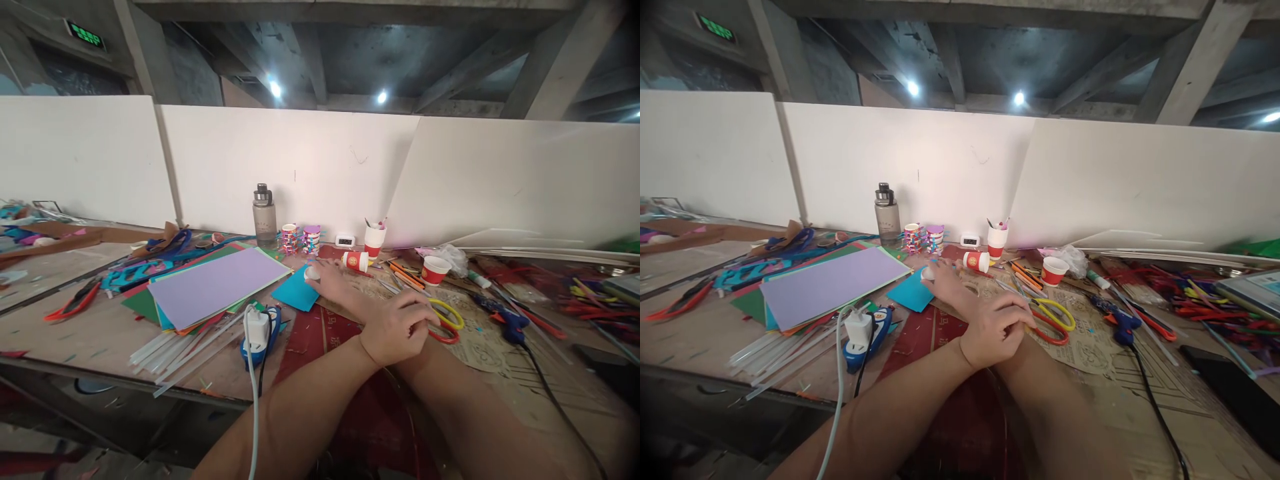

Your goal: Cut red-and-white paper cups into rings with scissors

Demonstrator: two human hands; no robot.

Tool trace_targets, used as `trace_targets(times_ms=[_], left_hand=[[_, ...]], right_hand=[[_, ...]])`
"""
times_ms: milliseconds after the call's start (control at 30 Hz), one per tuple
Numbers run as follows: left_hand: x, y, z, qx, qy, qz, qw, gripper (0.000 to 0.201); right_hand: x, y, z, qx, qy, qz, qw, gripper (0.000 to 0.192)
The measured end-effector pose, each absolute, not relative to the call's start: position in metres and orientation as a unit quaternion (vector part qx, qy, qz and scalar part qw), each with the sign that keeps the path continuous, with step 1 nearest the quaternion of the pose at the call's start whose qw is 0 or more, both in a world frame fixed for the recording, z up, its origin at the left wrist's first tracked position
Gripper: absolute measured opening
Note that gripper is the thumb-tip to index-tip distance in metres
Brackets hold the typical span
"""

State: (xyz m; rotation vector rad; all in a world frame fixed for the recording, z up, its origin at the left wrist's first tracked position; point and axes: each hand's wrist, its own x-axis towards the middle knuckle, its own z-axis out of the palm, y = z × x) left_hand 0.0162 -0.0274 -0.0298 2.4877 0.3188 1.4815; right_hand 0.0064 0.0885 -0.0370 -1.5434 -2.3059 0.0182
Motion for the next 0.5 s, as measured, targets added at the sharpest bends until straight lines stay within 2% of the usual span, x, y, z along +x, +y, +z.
trace_targets(times_ms=[167, 500], left_hand=[[0.017, -0.031, -0.031, 0.881, 0.092, 0.452, 0.104, 0.024], [0.016, -0.028, -0.033, 0.895, 0.088, 0.424, 0.109, 0.024]], right_hand=[[0.035, 0.094, -0.032, -0.615, -0.756, 0.021, 0.223, 0.044], [0.053, 0.092, -0.049, -0.633, -0.744, 0.055, 0.208, 0.035]])
